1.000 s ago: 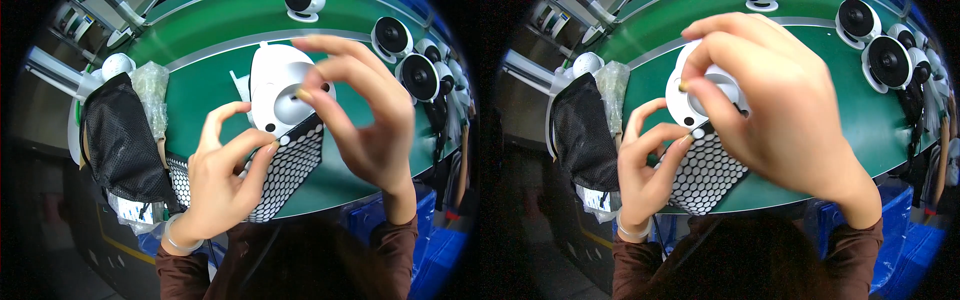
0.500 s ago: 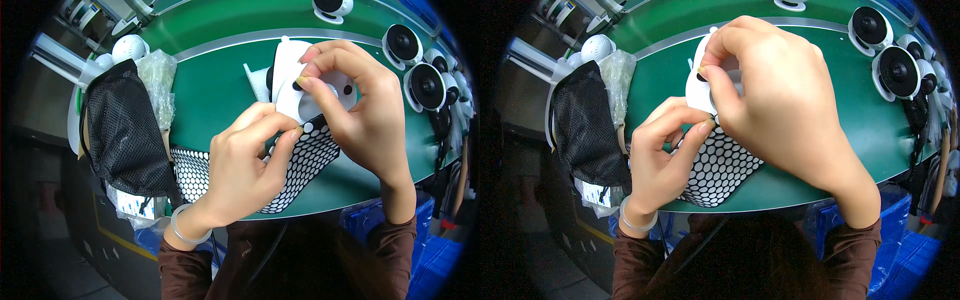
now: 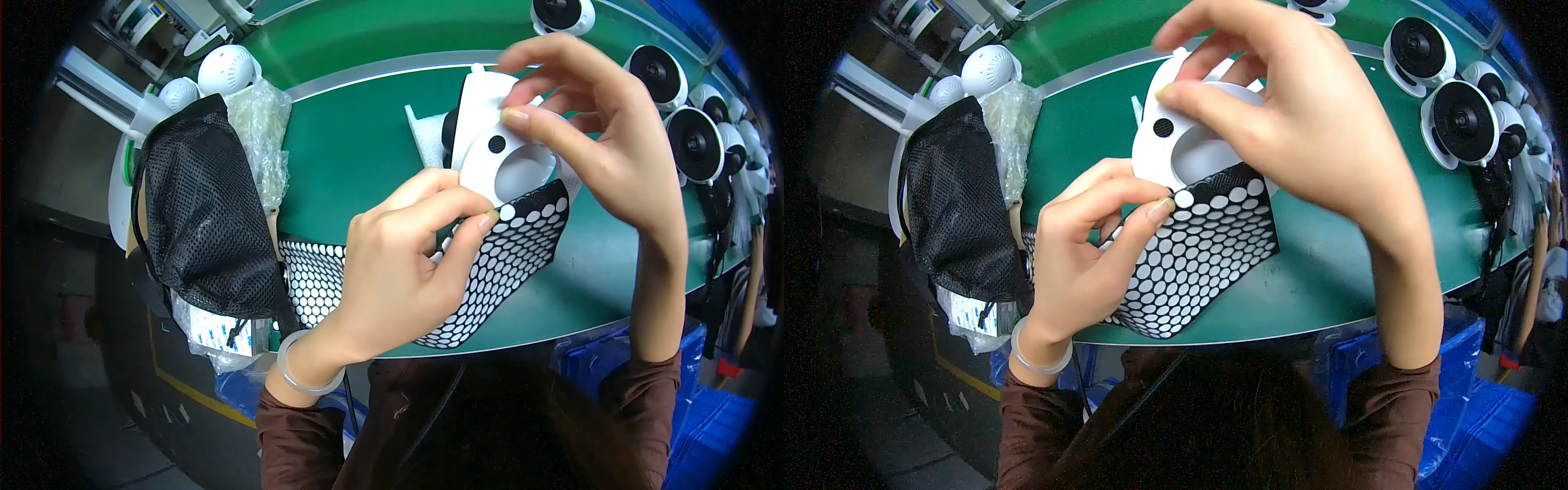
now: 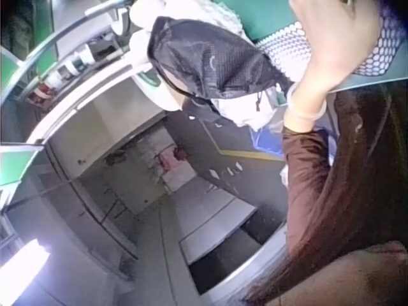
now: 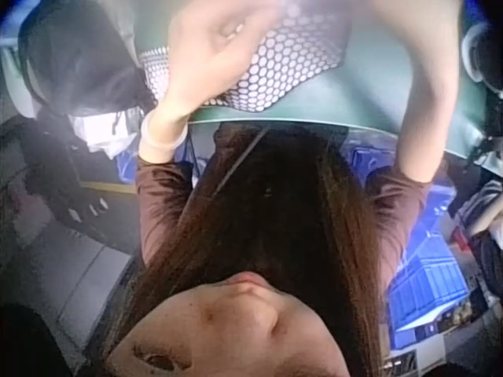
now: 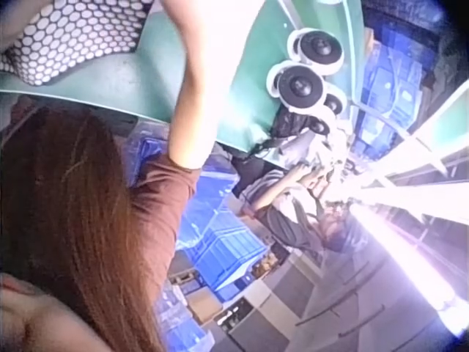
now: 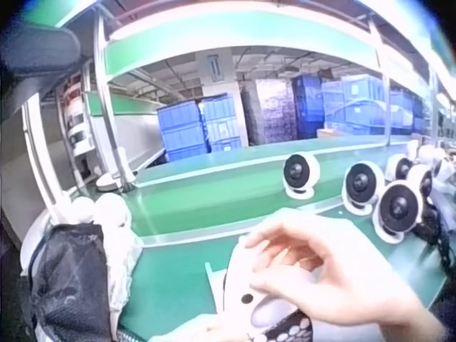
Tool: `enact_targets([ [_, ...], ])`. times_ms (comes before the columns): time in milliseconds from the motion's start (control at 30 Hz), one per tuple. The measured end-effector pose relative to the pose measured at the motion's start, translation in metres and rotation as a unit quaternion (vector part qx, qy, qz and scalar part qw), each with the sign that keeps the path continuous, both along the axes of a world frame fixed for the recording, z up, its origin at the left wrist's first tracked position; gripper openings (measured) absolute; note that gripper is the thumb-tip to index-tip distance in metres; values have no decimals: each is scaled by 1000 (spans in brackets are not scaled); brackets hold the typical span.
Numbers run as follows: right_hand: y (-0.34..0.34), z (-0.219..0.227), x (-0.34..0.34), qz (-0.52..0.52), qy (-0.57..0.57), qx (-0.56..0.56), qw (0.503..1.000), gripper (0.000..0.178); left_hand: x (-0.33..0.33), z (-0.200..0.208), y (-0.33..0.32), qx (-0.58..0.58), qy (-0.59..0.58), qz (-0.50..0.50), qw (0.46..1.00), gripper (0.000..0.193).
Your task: Assembling electronic components by applying adhesive feet to camera housings on an assembly line.
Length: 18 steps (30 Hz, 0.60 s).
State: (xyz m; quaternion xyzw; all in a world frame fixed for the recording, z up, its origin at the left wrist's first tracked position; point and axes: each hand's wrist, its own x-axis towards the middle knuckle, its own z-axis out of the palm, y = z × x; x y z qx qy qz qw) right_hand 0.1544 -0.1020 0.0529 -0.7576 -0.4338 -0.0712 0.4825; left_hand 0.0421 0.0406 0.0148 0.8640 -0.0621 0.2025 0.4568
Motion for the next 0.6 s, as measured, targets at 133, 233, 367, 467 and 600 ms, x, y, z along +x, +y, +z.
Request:
enact_targets([
  [133,7,25,17,110,88,-190,972,18,2,1,7,65,-26,9,998,5],
  [233,17,28,54,-10,166,-162,973,30,-17,13,13,46,-32,35,998,8],
  [367,33,49,118,100,191,-165,962,23,-29,-3,18,35,-25,-74,996,10],
  [467,94,61,107,84,45,-200,975,21,-30,-21,20,-8,-50,-134,990,9],
  [600,160,-5,153,-50,-307,-211,927,17,-30,-24,26,-52,-15,-158,986,14],
])
